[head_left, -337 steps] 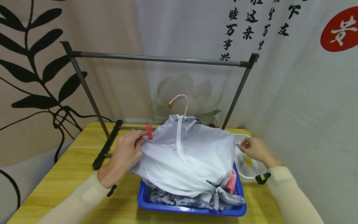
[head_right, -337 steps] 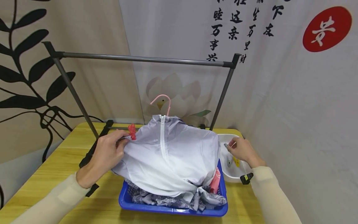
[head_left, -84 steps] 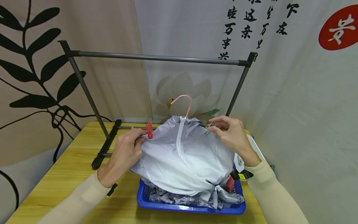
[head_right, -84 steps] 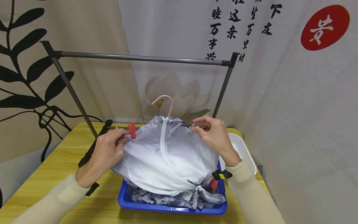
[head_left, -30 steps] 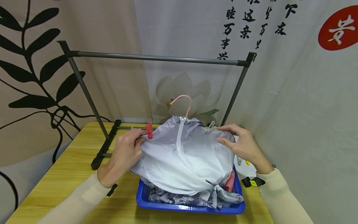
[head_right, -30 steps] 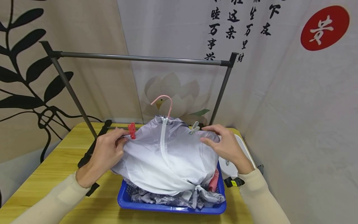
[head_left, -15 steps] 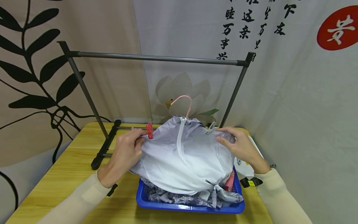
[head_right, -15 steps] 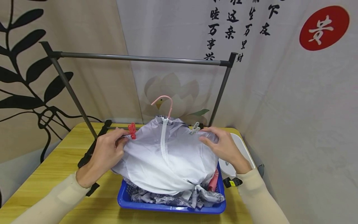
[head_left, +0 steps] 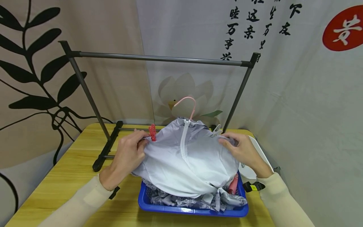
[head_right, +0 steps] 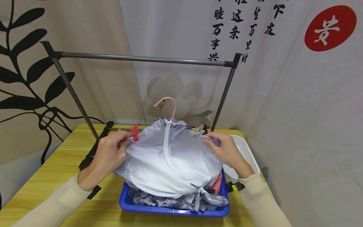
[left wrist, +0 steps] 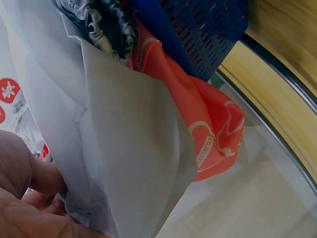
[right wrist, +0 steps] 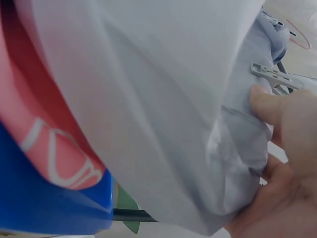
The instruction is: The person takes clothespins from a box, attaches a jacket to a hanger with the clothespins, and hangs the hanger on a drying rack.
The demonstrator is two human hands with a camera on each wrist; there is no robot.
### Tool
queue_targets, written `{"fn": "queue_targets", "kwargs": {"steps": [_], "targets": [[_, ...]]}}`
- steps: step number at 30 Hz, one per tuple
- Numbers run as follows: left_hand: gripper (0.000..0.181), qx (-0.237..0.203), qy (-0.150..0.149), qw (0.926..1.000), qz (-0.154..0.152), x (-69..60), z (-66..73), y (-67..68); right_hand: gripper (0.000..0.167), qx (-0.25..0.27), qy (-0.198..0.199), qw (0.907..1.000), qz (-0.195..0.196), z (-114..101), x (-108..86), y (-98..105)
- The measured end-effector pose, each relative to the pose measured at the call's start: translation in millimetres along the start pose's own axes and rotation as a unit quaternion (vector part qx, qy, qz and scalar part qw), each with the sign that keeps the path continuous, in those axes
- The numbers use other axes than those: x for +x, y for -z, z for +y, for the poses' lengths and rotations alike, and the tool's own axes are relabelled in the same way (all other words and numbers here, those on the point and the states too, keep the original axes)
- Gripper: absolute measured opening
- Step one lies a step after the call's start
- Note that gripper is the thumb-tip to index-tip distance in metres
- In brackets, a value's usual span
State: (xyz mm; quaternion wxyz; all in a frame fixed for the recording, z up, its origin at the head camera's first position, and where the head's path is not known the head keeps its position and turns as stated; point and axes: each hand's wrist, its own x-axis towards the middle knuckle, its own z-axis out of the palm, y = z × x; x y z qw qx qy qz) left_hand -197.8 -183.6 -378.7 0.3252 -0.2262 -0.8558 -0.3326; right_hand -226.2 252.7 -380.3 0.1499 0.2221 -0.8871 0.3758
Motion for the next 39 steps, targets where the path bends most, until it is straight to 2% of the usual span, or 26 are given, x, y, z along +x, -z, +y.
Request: {"fn": "queue_targets", "kwargs": {"steps": [13, 24, 30, 39], "targets": [[0.019, -0.013, 0.009, 0.9999, 0.003, -1.5, 3.4, -0.5, 0.011, 0.001, 0.023, 0.9995, 0.024, -1, -3.6, -1], [0.019, 0.001, 0.007, 1.0000, 0.002, -3.5, 5.3, -0.2, 0.012, -0.007, 0.033, 0.9987, 0.038, 0, -5.5, -1], [0.022, -0.005, 0.013, 0.9999, -0.007, -4.7, 6.2, 3.5, 0.011, -0.010, 0.036, 0.9981, 0.049, 1, -5.4, -1], [0.036, 0.015, 0.027, 0.9994, -0.013, -9.7, 5.1, 13.2, 0.009, -0.018, 0.028, 0.9978, 0.058, 2, -5.7, 1]]}}
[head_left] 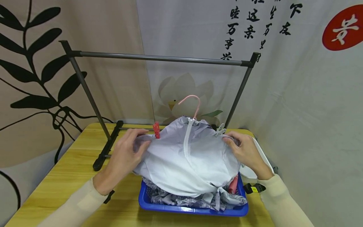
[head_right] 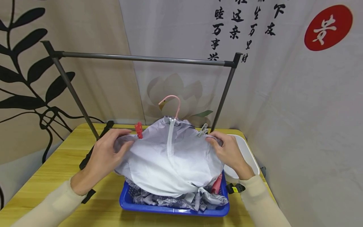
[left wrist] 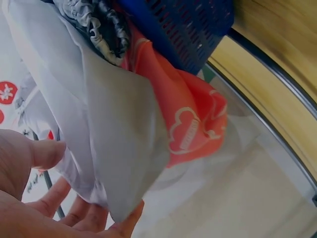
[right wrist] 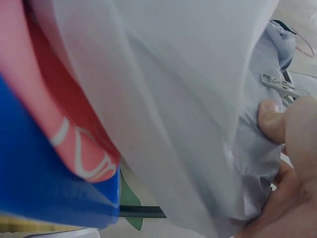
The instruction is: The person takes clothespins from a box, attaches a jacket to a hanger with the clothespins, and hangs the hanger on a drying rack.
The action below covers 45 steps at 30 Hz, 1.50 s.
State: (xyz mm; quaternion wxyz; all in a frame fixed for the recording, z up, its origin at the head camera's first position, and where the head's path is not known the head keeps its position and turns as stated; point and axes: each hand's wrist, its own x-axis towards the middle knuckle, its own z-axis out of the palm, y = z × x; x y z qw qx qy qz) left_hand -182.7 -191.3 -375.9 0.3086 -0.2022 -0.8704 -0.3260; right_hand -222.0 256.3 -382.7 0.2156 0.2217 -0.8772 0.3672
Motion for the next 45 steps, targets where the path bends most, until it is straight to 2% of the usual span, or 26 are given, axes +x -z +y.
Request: {"fn": "queue_targets", "kwargs": {"steps": [8, 16, 19, 24, 28, 31, 35, 38, 41, 45], "targets": [[0.045, 0.032, 0.000, 0.9994, 0.012, -9.9, -5.9, 10.0, 0.008, -0.007, 0.000, 0.9998, 0.016, 3, -0.4, 1], [0.053, 0.058, -0.001, 0.9983, 0.004, -23.3, -11.9, 18.3, 0.008, -0.013, -0.004, 0.9996, 0.024, 6, -2.3, 3], [0.053, 0.049, 0.022, 0.9985, -0.009, -28.9, -13.0, 22.6, 0.006, -0.014, -0.008, 0.9995, 0.027, 7, -2.9, 3], [0.053, 0.023, 0.076, 0.9956, -0.051, -39.0, -12.2, 29.5, 0.005, -0.018, -0.011, 0.9993, 0.031, 9, -3.4, 3], [0.060, 0.003, 0.125, 0.9877, -0.094, -46.7, -11.3, 33.2, 0.005, -0.018, -0.016, 0.9992, 0.032, 11, -3.9, 3], [0.066, 0.005, 0.154, 0.9805, -0.122, -50.7, -11.3, 34.5, 0.006, -0.017, -0.020, 0.9992, 0.032, 12, -4.1, 2], [0.072, 0.016, 0.172, 0.9749, -0.141, -55.6, -11.9, 34.8, 0.006, -0.016, -0.027, 0.9991, 0.029, 13, -4.3, 2], [0.079, 0.008, 0.188, 0.9696, -0.156, -58.9, -13.5, 35.3, 0.006, -0.015, -0.032, 0.9990, 0.026, 13, -5.1, 2], [0.086, -0.015, 0.213, 0.9601, -0.181, -61.5, -15.7, 35.5, 0.007, -0.015, -0.035, 0.9990, 0.024, 13, -5.7, 3], [0.092, -0.053, 0.245, 0.9419, -0.223, -63.1, -19.2, 34.5, 0.007, -0.018, -0.039, 0.9988, 0.023, 14, -5.3, 4]]}}
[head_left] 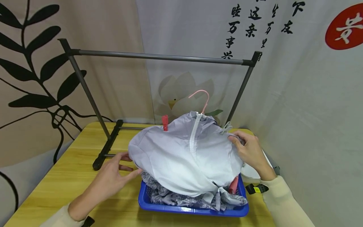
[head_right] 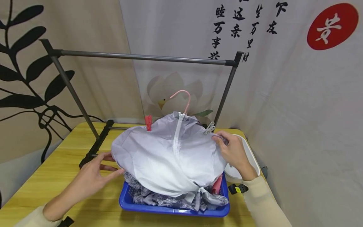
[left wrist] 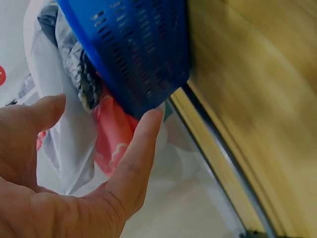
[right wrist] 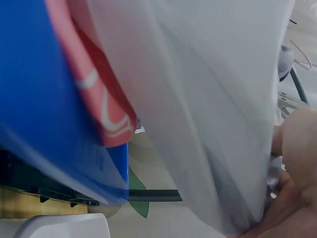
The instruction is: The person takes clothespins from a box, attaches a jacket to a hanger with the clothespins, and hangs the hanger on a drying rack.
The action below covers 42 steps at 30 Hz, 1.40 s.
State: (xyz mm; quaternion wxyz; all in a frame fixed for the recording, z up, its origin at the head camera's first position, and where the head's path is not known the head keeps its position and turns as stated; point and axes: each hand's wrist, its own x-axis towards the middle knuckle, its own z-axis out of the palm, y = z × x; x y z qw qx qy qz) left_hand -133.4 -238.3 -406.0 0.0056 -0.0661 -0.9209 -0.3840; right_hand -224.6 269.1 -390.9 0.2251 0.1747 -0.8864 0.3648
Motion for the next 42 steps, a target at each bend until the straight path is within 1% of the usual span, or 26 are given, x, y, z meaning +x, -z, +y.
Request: {"fn": "queue_targets", "kwargs": {"steps": [2, 5, 7, 12, 14, 16, 17, 20, 21, 23, 24, 26, 28, 30, 33, 36, 42], "targets": [[0.093, -0.012, 0.014, 0.9996, -0.022, 0.0, -1.4, -1.4, 0.007, -0.003, -0.002, 1.0000, -0.001, 1, 0.2, 0], [0.094, -0.031, 0.033, 0.9981, -0.042, -0.8, -2.8, -4.1, 0.007, -0.009, 0.000, 1.0000, 0.000, 2, 0.6, 1], [0.095, -0.050, 0.044, 0.9965, -0.050, -1.5, -2.9, -6.1, 0.006, -0.010, 0.002, 1.0000, 0.002, 3, 0.9, 1], [0.101, -0.097, 0.073, 0.9909, -0.059, -2.5, -1.6, -10.4, 0.006, -0.008, 0.002, 0.9999, 0.006, 4, 1.0, 2], [0.103, -0.116, 0.086, 0.9874, -0.063, -3.1, -1.3, -11.9, 0.007, -0.007, 0.001, 1.0000, 0.007, 5, 0.8, 2], [0.103, -0.140, 0.094, 0.9831, -0.071, -3.9, -1.2, -13.7, 0.007, -0.006, 0.001, 1.0000, 0.008, 5, 0.4, 1], [0.102, -0.151, 0.099, 0.9809, -0.074, -4.2, -1.3, -14.8, 0.007, -0.006, 0.000, 1.0000, 0.008, 5, 0.4, 1], [0.094, -0.189, 0.101, 0.9729, -0.086, -5.1, -2.0, -18.3, 0.006, -0.007, -0.002, 0.9999, 0.008, 5, 0.6, 1], [0.091, -0.196, 0.102, 0.9712, -0.090, -5.4, -1.9, -19.2, 0.006, -0.008, -0.001, 0.9999, 0.008, 5, 0.7, 1], [0.085, -0.199, 0.102, 0.9696, -0.098, -5.5, -2.1, -21.1, 0.006, -0.009, -0.001, 0.9999, 0.008, 5, 0.8, 1], [0.082, -0.192, 0.097, 0.9714, -0.101, -5.5, -2.1, -21.7, 0.006, -0.008, -0.001, 0.9999, 0.008, 5, 0.8, 1], [0.077, -0.163, 0.091, 0.9769, -0.104, -5.0, -1.6, -22.7, 0.005, -0.009, 0.001, 0.9999, 0.008, 4, 0.6, 1], [0.074, -0.143, 0.085, 0.9799, -0.110, -4.5, -0.7, -24.0, 0.005, -0.005, 0.002, 1.0000, 0.008, 4, 0.6, 1], [0.071, -0.132, 0.083, 0.9809, -0.117, -3.8, 0.6, -25.4, 0.005, -0.001, 0.003, 1.0000, 0.008, 4, 0.7, 2], [0.070, -0.156, 0.089, 0.9741, -0.137, -3.4, 2.5, -28.1, 0.005, 0.005, 0.003, 0.9999, 0.009, 4, 0.6, 3], [0.071, -0.172, 0.090, 0.9696, -0.149, -3.0, 3.4, -30.1, 0.005, 0.006, 0.003, 0.9999, 0.010, 3, 0.4, 3], [0.069, -0.173, 0.094, 0.9688, -0.151, -2.5, 4.8, -30.3, 0.005, 0.004, -0.002, 0.9999, 0.009, 2, 0.3, 2]]}}
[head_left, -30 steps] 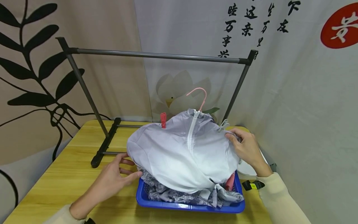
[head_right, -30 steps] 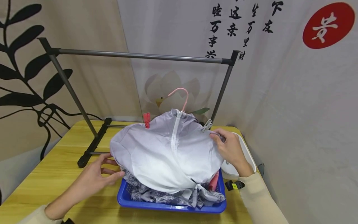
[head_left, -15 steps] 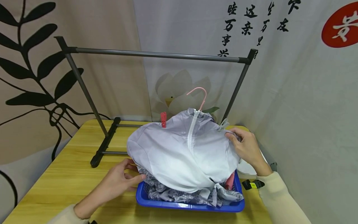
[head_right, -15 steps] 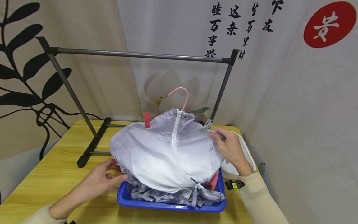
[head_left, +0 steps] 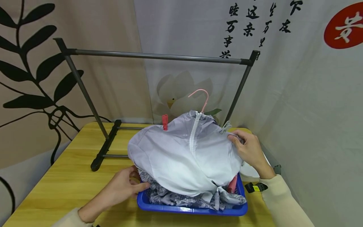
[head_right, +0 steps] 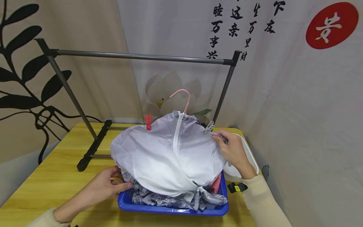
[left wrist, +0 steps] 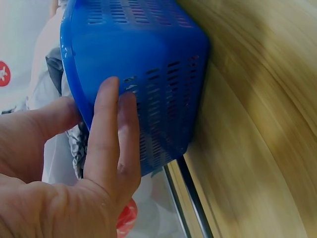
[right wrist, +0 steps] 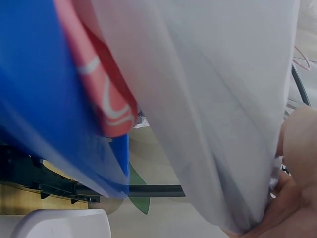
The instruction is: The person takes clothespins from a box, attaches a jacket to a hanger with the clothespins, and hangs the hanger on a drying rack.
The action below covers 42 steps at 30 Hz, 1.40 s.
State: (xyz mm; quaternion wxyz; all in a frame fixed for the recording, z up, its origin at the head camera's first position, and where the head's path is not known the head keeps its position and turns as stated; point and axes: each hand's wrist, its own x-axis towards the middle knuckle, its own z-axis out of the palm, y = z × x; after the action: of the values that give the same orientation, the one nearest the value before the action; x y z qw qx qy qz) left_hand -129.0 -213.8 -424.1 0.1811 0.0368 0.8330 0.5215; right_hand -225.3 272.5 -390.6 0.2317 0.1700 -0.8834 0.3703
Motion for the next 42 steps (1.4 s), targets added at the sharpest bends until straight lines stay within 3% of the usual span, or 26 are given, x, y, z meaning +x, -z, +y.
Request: {"fn": "queue_targets", "kwargs": {"steps": [19, 30, 42], "targets": [[0.054, 0.000, 0.008, 1.0000, 0.004, -1.3, 0.2, 1.4, 0.006, -0.013, -0.007, 0.9999, -0.006, -2, -1.7, 1], [0.055, -0.017, 0.027, 0.9995, 0.006, -2.7, 1.9, 3.5, 0.006, -0.001, -0.005, 1.0000, -0.007, -4, -3.0, 3], [0.064, -0.006, 0.045, 0.9988, 0.020, -4.5, -1.1, 10.8, 0.008, -0.005, -0.010, 0.9998, -0.015, -7, -2.6, 0]]}}
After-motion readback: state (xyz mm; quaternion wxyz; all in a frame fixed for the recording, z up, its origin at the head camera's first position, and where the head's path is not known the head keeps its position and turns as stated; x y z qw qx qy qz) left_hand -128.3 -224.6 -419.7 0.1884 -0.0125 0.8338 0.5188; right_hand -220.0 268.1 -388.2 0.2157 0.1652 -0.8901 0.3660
